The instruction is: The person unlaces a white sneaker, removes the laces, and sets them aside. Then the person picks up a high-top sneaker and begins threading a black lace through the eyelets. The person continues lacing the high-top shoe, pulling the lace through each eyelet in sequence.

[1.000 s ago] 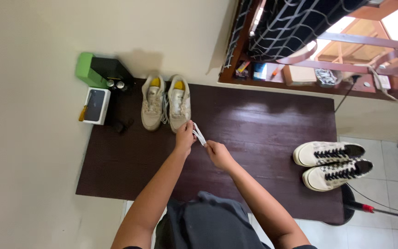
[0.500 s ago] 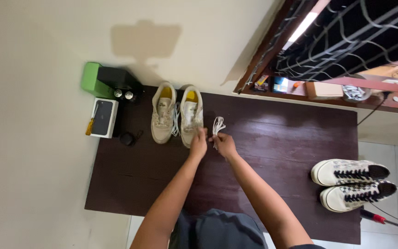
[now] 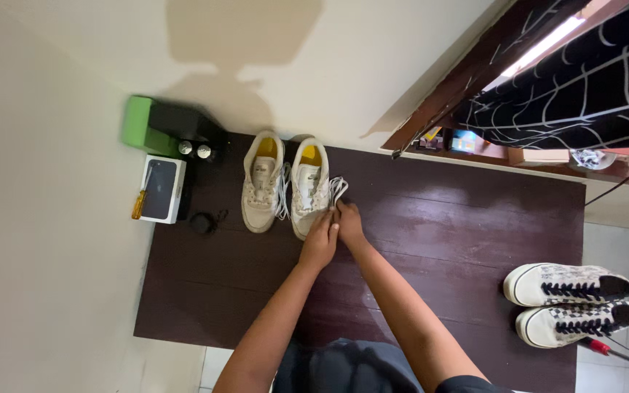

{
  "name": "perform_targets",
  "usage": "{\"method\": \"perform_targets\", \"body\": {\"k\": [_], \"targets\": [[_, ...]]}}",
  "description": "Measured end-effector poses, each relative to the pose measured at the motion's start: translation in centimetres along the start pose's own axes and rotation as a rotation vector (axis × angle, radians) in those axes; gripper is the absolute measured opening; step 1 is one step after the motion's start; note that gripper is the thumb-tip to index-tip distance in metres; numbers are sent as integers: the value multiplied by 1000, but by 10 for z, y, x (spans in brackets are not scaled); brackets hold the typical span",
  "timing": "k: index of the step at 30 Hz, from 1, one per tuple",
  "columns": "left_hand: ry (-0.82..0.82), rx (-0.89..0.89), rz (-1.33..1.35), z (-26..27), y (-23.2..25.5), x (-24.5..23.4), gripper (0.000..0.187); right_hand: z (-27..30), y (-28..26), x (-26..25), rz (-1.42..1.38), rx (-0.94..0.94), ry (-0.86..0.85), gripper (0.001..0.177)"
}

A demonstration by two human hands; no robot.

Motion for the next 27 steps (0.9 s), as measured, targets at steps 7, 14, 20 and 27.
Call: {"method": "perform_targets", "body": {"k": [7,14,20,27], "targets": [[-65,31,-126,6,16,-1,48,17,-13,-31,54,12,57,32],[-165,62,-146,20,26,2,45,58,-55,-92,-110,66,77,36],[-257,214,-123,43,42,13,32,116,-23,-131,-189,36,-56,25],[-529,355,-50,87,81,57,24,223,56,-179,-405,359,-23,28]]}}
Point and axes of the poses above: each hand's wrist, its own z-axis away from the middle knuckle, its own x-axis out of the palm, y = z × x, the point moved 4 cm from there along -z, towards the middle knuckle, and after that the axes turned 11 degrees about x, right-handed, at the moved point
